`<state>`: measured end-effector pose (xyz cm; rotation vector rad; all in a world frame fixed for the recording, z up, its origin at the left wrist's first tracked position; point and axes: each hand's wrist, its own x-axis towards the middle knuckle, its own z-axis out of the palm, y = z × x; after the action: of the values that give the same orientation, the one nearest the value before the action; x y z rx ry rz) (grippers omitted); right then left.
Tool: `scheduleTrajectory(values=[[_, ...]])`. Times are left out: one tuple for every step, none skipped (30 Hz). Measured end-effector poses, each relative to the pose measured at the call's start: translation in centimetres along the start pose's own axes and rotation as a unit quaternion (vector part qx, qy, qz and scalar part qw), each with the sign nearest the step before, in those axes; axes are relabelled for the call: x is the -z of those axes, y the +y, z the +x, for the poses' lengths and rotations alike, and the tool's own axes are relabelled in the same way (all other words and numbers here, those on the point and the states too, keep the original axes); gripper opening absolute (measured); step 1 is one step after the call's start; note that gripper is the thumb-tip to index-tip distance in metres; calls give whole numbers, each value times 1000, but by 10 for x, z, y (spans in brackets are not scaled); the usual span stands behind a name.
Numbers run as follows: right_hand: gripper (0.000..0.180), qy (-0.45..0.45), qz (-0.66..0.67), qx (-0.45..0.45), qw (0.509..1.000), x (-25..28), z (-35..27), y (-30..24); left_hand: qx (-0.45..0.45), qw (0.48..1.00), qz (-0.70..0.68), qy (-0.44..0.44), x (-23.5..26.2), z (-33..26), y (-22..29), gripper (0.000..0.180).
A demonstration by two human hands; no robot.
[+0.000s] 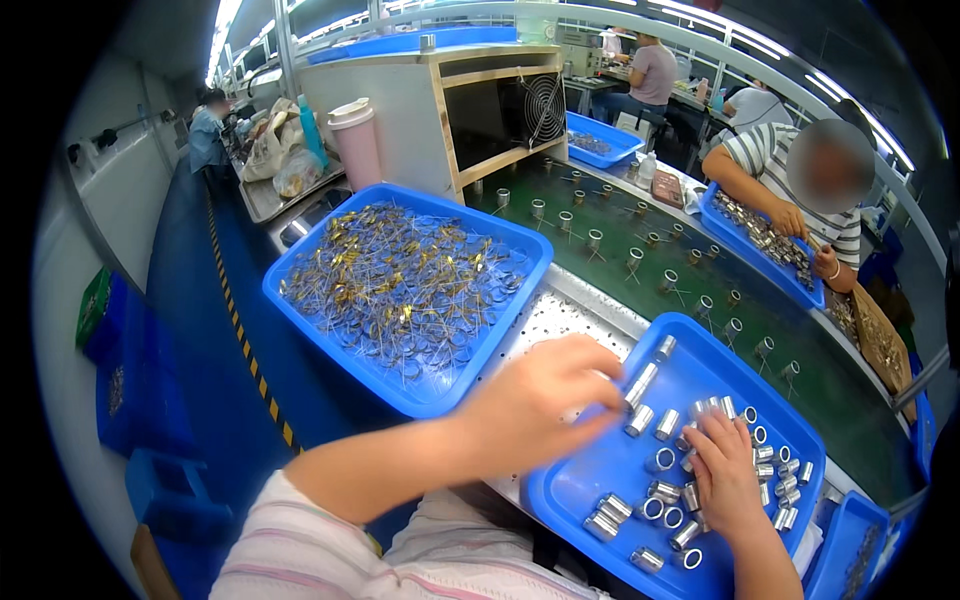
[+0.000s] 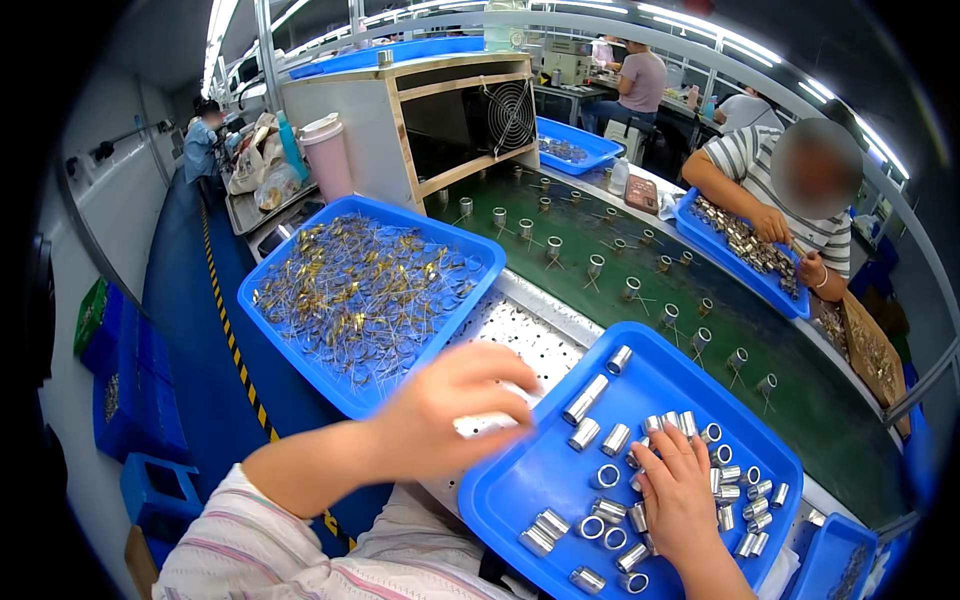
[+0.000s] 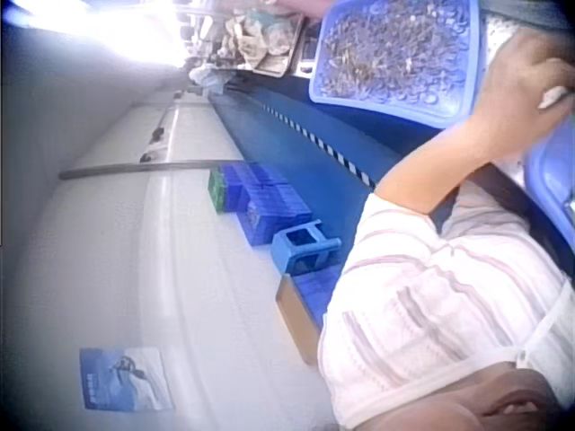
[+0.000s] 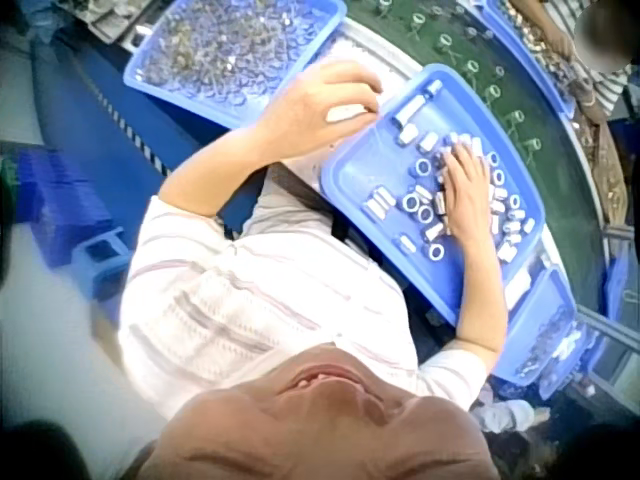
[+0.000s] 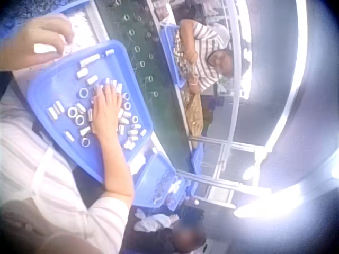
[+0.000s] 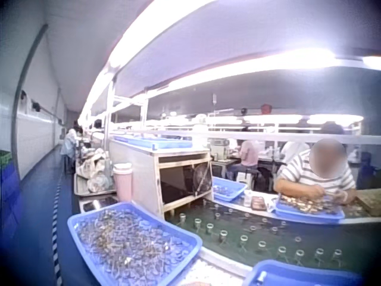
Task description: The person assembles small cylindrical metal components by hand. They pick up a metal tube and a thin wire, insert the wire into the tube, and place the assembled unit onto a green work surface. The process is repeated continuously with parts from a blue tray.
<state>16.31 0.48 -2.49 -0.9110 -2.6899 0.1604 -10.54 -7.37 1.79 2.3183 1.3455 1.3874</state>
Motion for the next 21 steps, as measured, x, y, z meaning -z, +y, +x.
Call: scheduleTrajectory(values=[[30,5,3,6,1000,1,1,-1,22,998,52,11,15,-8,-10,12],[29,14,2,0,1000,2,-1,2,36,995,97,15,26,-11,-24,12],[29,25,1,-6,1000,4,-2,4,55,989,134,29,37,-12,-37,11],[28,31,-2,2,1000,7,-3,5,70,982,172,41,48,-13,-50,10],[27,39,-6,6,999,9,-2,6,89,975,197,45,58,-16,-63,9],[27,49,-12,6,999,11,-2,7,103,969,220,48,69,-17,-72,8],[26,66,-15,20,998,11,-3,12,110,961,250,45,76,-16,-80,8],[26,75,-19,22,997,14,-3,11,116,953,278,43,81,-16,-89,8],[25,78,-5,44,996,15,1,13,124,947,293,38,91,-21,-95,9],[21,103,-3,67,992,17,6,10,141,940,307,37,101,-27,-95,10],[19,127,3,67,990,21,8,11,162,938,305,22,106,-27,-97,9],[17,150,12,74,986,26,9,11,170,936,307,9,108,-24,-97,9],[16,145,23,43,988,33,5,16,181,935,307,-5,106,-20,-101,9],[15,140,36,14,989,39,1,19,193,931,308,-17,105,-15,-102,9],[15,130,49,-15,990,45,-3,23,200,927,316,-41,101,-13,-104,10],[15,120,49,-50,990,52,-7,27,208,920,325,-64,100,-10,-103,10],[15,111,51,-83,989,60,-11,30,218,912,337,-86,100,-7,-100,11],[16,102,54,-112,987,68,-14,33,209,907,359,-76,101,-6,-92,11],[18,68,60,-152,984,76,-19,40,201,901,379,-72,101,-5,-83,12],[18,23,36,-175,984,89,-19,47,194,893,401,-66,101,-4,-71,12],[18,20,43,-195,980,93,-20,63,169,907,382,-57,98,2,-58,14]])
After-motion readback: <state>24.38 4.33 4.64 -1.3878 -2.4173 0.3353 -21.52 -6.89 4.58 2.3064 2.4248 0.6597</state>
